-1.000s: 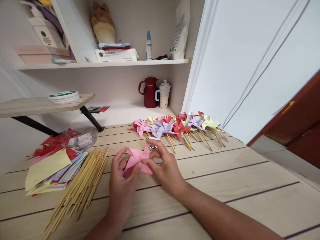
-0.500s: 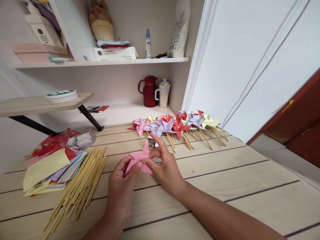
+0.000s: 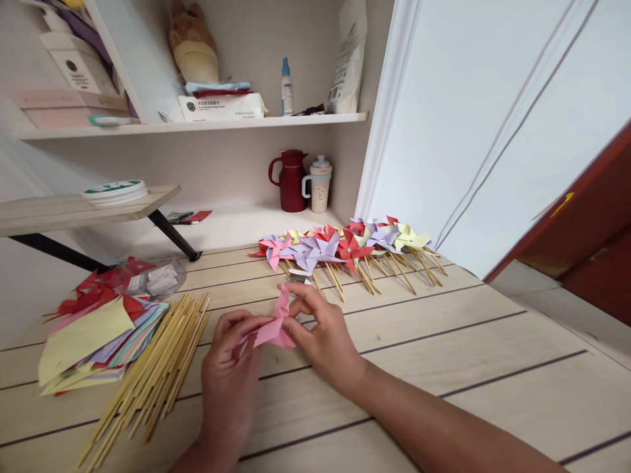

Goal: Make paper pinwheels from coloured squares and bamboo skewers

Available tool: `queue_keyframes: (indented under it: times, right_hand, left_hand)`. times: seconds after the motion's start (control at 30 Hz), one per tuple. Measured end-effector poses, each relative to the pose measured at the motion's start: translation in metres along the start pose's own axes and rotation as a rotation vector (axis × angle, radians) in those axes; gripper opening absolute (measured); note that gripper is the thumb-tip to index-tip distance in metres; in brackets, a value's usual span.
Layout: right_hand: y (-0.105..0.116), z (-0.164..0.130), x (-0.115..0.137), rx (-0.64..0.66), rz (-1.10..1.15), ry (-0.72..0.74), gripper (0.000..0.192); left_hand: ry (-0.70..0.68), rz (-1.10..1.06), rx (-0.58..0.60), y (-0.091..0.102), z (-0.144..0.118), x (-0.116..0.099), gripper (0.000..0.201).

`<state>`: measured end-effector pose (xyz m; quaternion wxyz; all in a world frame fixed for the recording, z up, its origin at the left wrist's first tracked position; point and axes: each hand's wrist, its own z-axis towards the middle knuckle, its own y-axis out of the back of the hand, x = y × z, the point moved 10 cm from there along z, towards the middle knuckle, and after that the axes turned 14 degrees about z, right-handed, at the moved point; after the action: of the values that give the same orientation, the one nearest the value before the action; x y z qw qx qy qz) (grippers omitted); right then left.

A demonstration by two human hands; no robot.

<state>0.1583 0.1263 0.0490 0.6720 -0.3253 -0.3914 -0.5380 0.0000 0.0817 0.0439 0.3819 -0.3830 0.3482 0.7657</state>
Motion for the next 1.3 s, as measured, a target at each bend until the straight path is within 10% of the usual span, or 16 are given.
queue_keyframes:
  times: [0.53, 0.73, 1.3]
  right_hand:
    - [-0.004, -0.002, 0.002, -0.022, 0.3, -0.108, 0.08]
    - [-0.004, 0.003, 0.001, 0.054, 0.268, -0.14, 0.014]
    - [-0.007, 0.003, 0.05, 0.152, -0.014, 0.161, 0.013]
  left_hand:
    - [-0.381, 0.205, -0.038, 0.012, -0.003, -0.045, 0.039]
    - [-0.576, 0.294, -0.119, 0.018, -0.008, -0.072, 0.035]
    - [-0.501, 0.223, -0.071, 0.012, -0.015, -0.057, 0.04]
